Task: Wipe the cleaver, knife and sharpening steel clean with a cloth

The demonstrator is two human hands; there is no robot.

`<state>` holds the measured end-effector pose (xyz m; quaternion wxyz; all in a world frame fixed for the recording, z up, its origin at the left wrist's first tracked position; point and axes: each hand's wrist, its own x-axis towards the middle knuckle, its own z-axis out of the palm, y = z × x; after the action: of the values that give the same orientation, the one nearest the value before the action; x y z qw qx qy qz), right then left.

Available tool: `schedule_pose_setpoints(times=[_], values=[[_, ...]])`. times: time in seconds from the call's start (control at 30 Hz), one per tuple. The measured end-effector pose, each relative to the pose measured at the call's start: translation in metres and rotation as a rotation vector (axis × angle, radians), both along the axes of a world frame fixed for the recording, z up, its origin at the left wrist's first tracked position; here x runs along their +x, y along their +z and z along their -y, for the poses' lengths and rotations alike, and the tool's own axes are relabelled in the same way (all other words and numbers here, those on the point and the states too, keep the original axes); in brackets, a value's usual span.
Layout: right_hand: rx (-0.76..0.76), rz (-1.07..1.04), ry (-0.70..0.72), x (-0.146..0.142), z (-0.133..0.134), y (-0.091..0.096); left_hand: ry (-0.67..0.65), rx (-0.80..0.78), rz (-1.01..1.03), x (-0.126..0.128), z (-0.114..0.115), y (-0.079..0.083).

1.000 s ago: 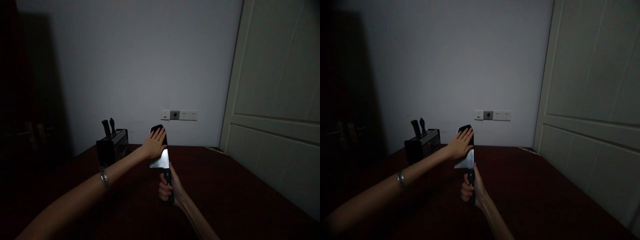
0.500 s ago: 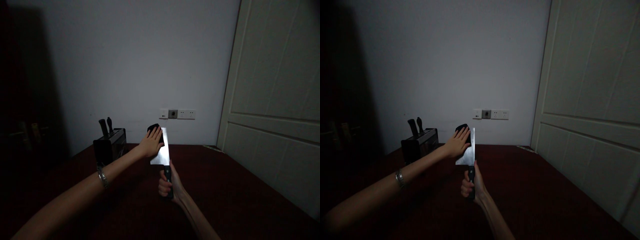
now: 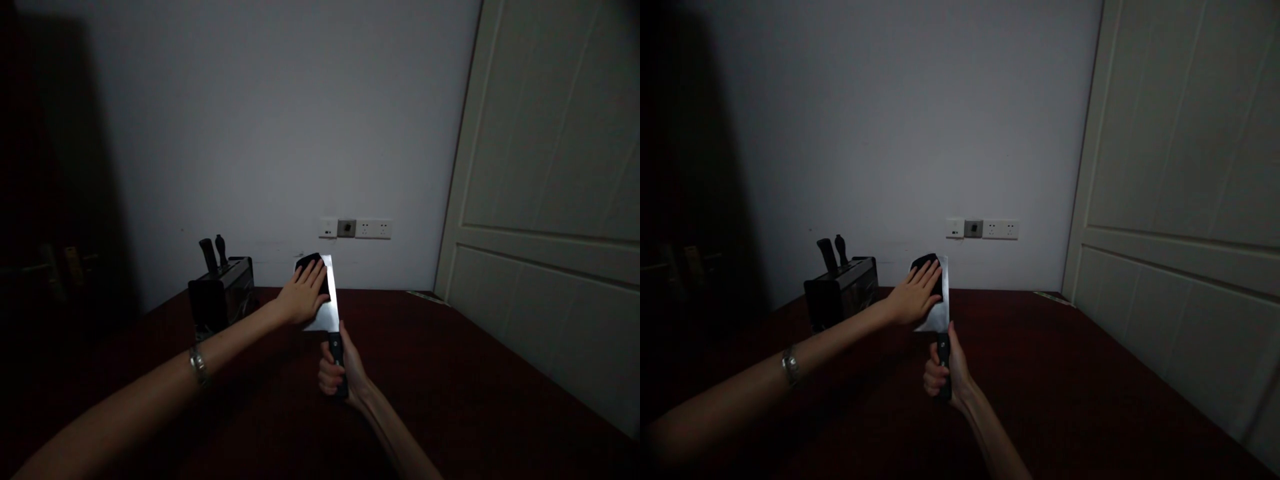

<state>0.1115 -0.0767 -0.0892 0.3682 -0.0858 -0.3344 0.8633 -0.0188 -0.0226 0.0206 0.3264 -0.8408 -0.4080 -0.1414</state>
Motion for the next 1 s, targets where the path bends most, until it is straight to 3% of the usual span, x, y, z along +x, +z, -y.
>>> schedule_pose_setpoints(times=[0.1,0.3,0.37,0.63,0.87,1.0], values=[[-0.006,-0.013,-0.002,0.0,0.001,0.001,0.017,0.008,0.041,0.004,-0.008,0.005],[0.005,-0.003,-0.015,-0.001,0.001,0.001,-0.085,0.051,-0.009,0.008,0.023,-0.02],[0.008,0.008,-0.008,-0.001,0.001,0.001,-0.099,0.044,-0.024,0.005,0.026,-0.022],[0.035,0.015,0.01,-0.001,0.003,0.001,0.042,0.026,0.112,0.001,-0.016,0.013],[0.046,0.039,-0.032,0.002,0.0,0.0,-0.094,0.034,-0.001,0.009,0.027,-0.022],[0.056,0.043,-0.003,0.003,0.001,0.0,-0.106,0.029,-0.023,0.005,0.022,-0.014]])
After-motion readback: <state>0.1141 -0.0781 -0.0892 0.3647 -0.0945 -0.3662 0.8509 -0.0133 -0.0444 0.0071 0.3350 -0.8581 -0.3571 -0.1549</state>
